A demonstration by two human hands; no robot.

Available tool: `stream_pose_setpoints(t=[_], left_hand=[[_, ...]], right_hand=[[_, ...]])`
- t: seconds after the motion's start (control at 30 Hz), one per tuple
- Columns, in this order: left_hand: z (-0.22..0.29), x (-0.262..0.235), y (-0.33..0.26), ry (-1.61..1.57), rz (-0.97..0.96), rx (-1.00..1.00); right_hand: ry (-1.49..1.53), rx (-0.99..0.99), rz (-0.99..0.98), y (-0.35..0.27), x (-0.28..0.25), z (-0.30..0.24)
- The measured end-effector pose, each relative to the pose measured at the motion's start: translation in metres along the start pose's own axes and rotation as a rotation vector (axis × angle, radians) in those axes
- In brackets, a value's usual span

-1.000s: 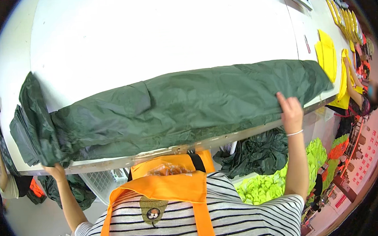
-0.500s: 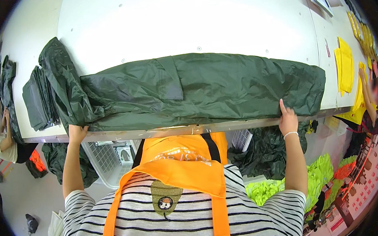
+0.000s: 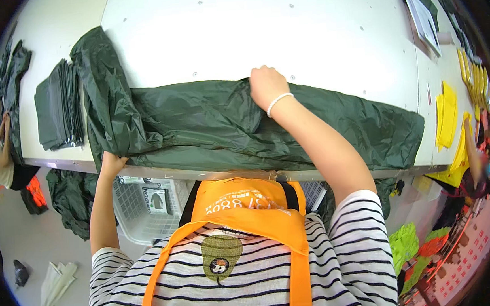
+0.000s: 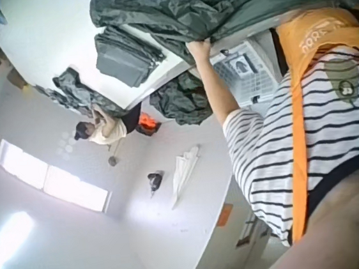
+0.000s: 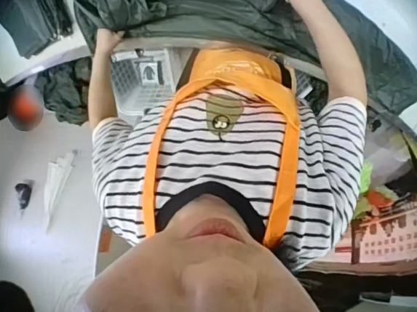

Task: The person folds a dark green jacket on a white table. They smooth the fabric, fold the sleeves inward, fold the body in half, then fold it again into a compact rectangle. The folded jacket is placed into a white plastic basket.

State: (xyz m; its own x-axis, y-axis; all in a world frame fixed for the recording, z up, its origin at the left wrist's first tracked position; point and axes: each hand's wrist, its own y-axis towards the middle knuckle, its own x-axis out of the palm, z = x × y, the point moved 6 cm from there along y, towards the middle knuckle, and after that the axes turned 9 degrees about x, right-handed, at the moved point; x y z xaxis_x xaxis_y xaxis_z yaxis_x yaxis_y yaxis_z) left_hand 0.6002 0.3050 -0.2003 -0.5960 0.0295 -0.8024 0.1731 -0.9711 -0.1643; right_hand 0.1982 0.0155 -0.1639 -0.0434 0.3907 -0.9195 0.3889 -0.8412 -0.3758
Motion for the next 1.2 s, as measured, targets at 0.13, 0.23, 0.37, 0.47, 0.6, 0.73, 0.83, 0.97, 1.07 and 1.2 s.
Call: stream_pose_setpoints(t=[0.13, 0.23, 0.37, 0.47, 0.6, 0.73, 0.83, 0.97, 1.07, 1.2], left_hand=[[0.012, -0.002, 0.005, -0.132, 0.045, -0.024], [0.016, 0.000, 0.001, -0.132, 0.065, -0.044], [0.012, -0.002, -0.001, -0.128, 0.073, -0.031], [0.002, 0.000, -0.002, -0.149, 0.091, -0.051], [0.019, -0.004, 0.008, -0.117, 0.023, -0.020], [0.006, 0.001, 0.002, -0.138, 0.057, 0.008], [0.008, 0.008, 0.003, -0.211, -0.003, -0.032], [-0.016, 0.017, -0.010, -0.134, -0.063, -0.218], [0.029, 0.022, 0.002, 0.017, -0.039, -0.078], [0.089, 0.047, 0.009, 0.029, 0.054, 0.046]], right_hand=[[0.869, 0.366, -0.305, 0.015, 0.012, 0.052], [1.601, 0.613, -0.255, -0.003, 0.007, 0.083], [1.396, 0.605, -0.109, -0.034, 0.014, 0.091], [0.470, 0.290, 0.062, -0.031, 0.000, 0.074], [0.555, -0.142, 0.090, -0.013, -0.009, 0.038], [0.180, 0.031, -0.237, -0.008, 0.007, 0.052], [-0.077, 0.068, -0.099, -0.016, 0.015, 0.091], [-0.220, 0.269, 0.127, -0.033, 0.017, 0.164], [-0.396, 0.503, 0.045, -0.020, 0.009, 0.200], [-0.108, -0.052, 0.355, 0.068, -0.057, 0.088]])
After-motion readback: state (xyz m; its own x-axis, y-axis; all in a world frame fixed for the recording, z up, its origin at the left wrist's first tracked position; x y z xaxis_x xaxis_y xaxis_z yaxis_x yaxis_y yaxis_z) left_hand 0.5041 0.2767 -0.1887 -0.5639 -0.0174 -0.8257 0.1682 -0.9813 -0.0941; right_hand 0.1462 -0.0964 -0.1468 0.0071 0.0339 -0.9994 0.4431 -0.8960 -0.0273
